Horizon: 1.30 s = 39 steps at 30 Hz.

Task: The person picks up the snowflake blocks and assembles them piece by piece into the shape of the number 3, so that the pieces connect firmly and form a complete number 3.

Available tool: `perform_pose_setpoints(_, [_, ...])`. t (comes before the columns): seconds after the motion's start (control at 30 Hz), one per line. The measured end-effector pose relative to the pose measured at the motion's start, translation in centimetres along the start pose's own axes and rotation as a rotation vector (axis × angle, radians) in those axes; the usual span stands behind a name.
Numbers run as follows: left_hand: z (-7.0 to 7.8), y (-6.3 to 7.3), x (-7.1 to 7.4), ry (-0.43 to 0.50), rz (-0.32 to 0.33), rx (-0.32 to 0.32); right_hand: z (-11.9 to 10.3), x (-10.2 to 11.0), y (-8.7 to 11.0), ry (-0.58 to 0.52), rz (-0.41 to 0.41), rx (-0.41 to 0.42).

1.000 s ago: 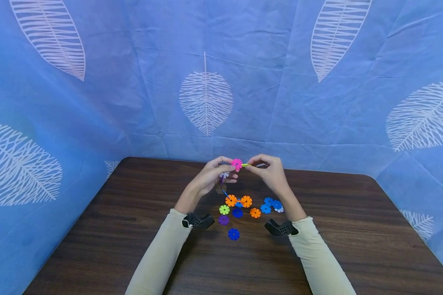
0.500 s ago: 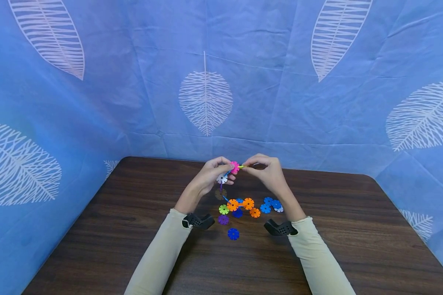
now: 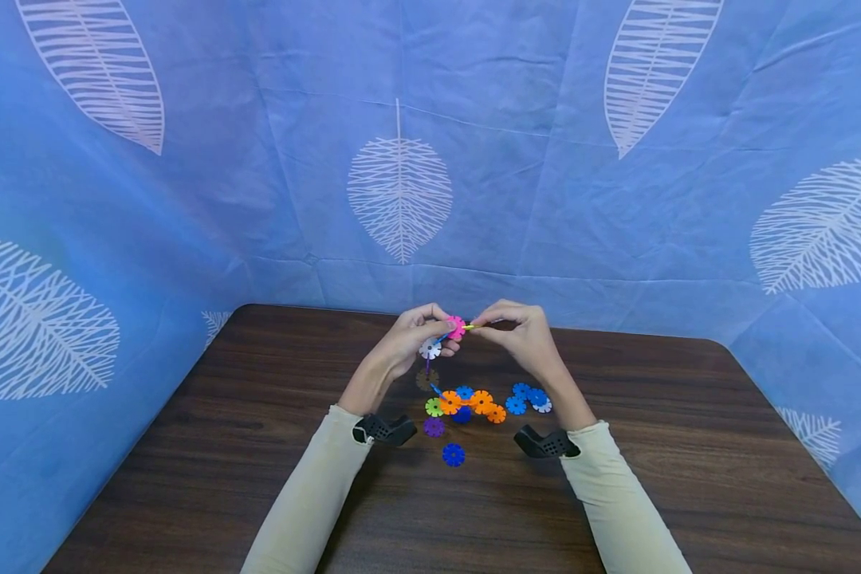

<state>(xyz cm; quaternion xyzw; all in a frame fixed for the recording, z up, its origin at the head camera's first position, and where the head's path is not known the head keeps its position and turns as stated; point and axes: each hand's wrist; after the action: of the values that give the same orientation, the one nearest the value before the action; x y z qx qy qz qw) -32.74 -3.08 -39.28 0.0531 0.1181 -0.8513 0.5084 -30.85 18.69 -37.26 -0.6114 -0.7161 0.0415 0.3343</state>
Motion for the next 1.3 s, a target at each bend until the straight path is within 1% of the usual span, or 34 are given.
perform_pose_setpoints(0.07, [0.0, 0.1, 0.0, -0.009, -0.003, -0.014, -0.1, -0.1, 0.0, 0.005, -0.002, -0.004])
perform_pose_setpoints(0.3, [-0.1, 0.3, 0.1, -0.072, -0.025, -0.079, -0.3, -0.8, -0.1, 0.087, -0.013, -0.003])
perform_pose_setpoints(0.43, [0.0, 0.3, 0.3, -0.079, -0.015, -0.067, -0.3, -1.0, -0.1, 0.059, -0.01, -0.017])
perform_pose_setpoints(0.63, [0.1, 0.3, 0.2, -0.093, 0.004, -0.022, -0.1, -0.9, 0.1, 0.002, -0.023, -0.061])
perform_pose_setpoints(0.73, [0.2, 0.3, 0.1, -0.092, 0.014, -0.001, -0.1, -0.9, 0.1, -0.012, -0.033, -0.086])
perform_pose_setpoints(0.83, [0.1, 0.2, 0.0, -0.096, 0.026, 0.014, -0.1, -0.9, 0.1, 0.002, -0.052, -0.107])
perform_pose_setpoints(0.97, [-0.1, -0.1, 0.3, -0.116, 0.049, 0.028, -0.3, -0.3, 0.1, 0.021, -0.109, -0.151])
perform_pose_setpoints(1.13, [-0.2, -0.1, 0.8, -0.117, 0.083, 0.041, -0.2, 1.0, 0.0, 0.029, -0.214, -0.223])
perform_pose_setpoints(1.3, [-0.1, -0.1, 1.3, -0.11, 0.104, 0.04, 0.1, 2.1, 0.0, 0.085, -0.33, -0.26])
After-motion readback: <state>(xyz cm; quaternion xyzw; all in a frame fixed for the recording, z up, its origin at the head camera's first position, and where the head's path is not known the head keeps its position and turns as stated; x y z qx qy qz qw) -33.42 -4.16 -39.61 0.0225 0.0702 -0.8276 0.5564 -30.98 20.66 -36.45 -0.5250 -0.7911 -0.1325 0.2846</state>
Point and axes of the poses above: each hand's wrist, its own y-axis away from the middle knuckle, its own x-axis out of the back of the hand, z = x × y, and after that the axes turned 5 degrees about -x, right-handed
